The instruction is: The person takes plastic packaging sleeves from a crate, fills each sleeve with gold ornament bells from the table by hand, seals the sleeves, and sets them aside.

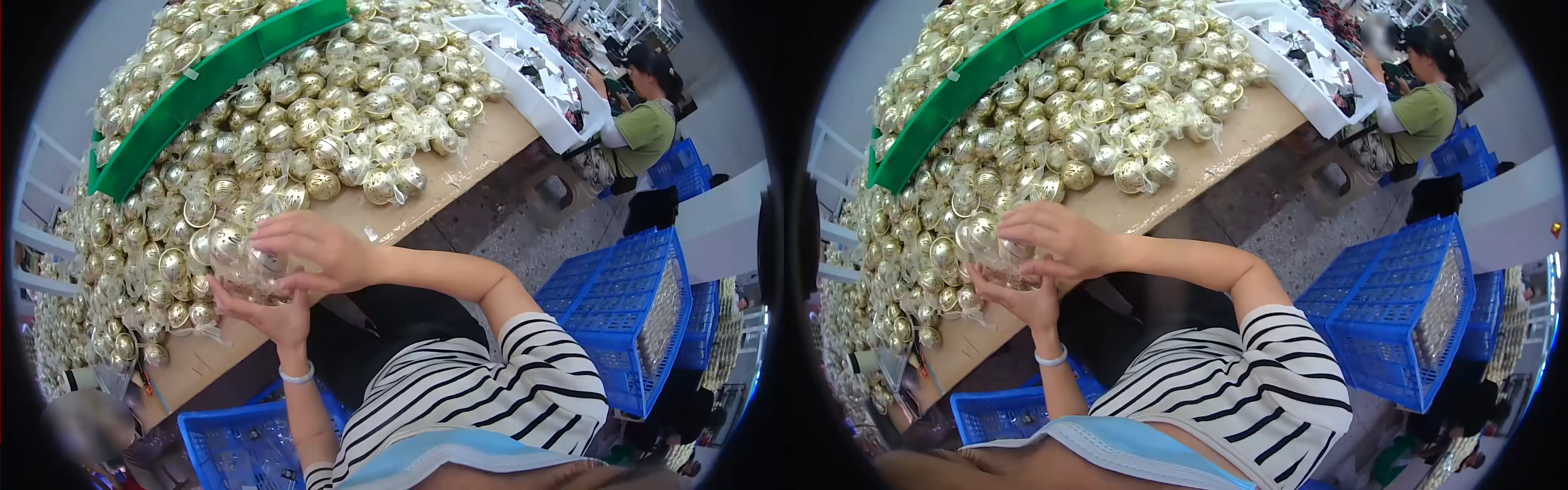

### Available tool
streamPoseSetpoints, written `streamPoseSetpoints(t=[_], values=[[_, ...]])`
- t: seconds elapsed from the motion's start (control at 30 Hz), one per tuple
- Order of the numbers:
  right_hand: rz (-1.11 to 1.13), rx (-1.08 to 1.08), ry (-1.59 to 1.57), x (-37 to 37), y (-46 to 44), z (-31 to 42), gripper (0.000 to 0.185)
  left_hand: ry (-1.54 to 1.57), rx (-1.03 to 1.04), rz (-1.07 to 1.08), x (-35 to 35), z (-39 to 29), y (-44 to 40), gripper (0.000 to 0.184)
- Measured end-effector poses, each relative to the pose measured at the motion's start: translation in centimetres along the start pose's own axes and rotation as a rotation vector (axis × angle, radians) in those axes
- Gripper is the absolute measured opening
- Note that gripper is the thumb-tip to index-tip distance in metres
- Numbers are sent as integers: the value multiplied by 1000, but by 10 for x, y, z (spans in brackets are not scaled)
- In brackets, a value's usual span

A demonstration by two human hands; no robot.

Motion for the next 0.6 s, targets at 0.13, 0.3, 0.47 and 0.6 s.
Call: streamPoseSetpoints(t=[0.13, 0.3, 0.47, 0.6], values=[[-118, 99, 43, -46, -35, -2, 41, -70, 27, 19, -5, 18, 3, 122], [451, 476, -263, -30, -111, -56, 47, 13, 65, 22, -6, 12, 4, 122], [996, 624, -365, 28, -123, -69, 66, 142, 73, 34, 4, 14, 10, 124], [1154, 572, -434, 32, -125, -68, 79, 209, 99, 29, 2, 18, 14, 123]])
Point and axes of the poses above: each hand's wrist, its own y-axis away from the middle knuckle, its own x-axis out of the palm, z = x × y, the point moved 4 cm from there along -y, towards the middle knuckle, and after that the axes turned 9 degrees about x, right-handed, at the moved point
